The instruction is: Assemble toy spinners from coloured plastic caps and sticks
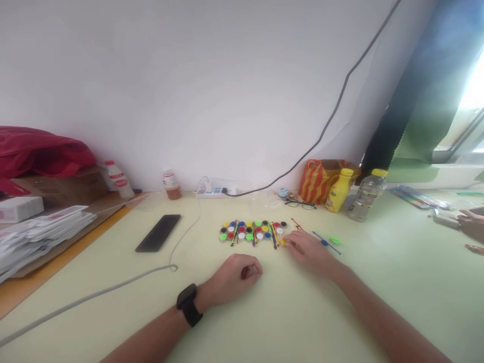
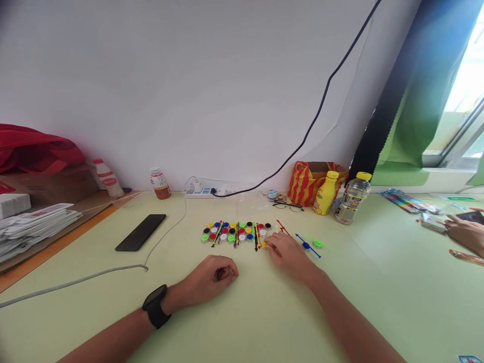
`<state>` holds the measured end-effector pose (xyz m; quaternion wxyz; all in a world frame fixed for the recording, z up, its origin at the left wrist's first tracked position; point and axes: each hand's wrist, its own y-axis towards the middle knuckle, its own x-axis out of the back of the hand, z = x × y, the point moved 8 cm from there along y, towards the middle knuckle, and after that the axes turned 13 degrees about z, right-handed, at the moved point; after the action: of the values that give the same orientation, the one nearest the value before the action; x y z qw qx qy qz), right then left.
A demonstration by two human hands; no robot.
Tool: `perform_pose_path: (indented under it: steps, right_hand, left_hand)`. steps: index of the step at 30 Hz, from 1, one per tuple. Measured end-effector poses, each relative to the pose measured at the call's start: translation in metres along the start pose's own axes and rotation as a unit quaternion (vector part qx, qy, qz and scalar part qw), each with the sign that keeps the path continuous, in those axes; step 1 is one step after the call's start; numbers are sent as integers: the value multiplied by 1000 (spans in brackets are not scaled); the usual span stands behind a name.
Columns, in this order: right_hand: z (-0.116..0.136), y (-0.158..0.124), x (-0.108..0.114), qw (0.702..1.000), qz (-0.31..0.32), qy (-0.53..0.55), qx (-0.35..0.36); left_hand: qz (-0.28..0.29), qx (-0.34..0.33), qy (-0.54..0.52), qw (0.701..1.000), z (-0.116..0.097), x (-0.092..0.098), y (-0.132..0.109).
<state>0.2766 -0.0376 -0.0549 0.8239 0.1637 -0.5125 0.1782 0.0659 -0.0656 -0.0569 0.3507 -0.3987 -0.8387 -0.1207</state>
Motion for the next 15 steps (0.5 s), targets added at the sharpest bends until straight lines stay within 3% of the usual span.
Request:
perform_pose_path:
  steps: [3,6,8,13,15]
  right_hand:
    - [-2,-3,0,998,26,47,-29]
    - [10,-5,-5,986,89,142,-7]
    - [16,-5,-4,979,98,178,9]
    - [-26,-8,20,991,-65,37,-112]
    - [-44,-9,20,986,-81,-26,-144]
  left_hand:
    - [-7,5,-3,1000,1,0,-1]
    - [-28,0,0,1000,-1,3,-3]
    - [-31,-9,14,999,-4,4,-5]
    - [-1,-29,47,998,-13,0,-7]
    - [15,-37,59,997,-16,-2,-6]
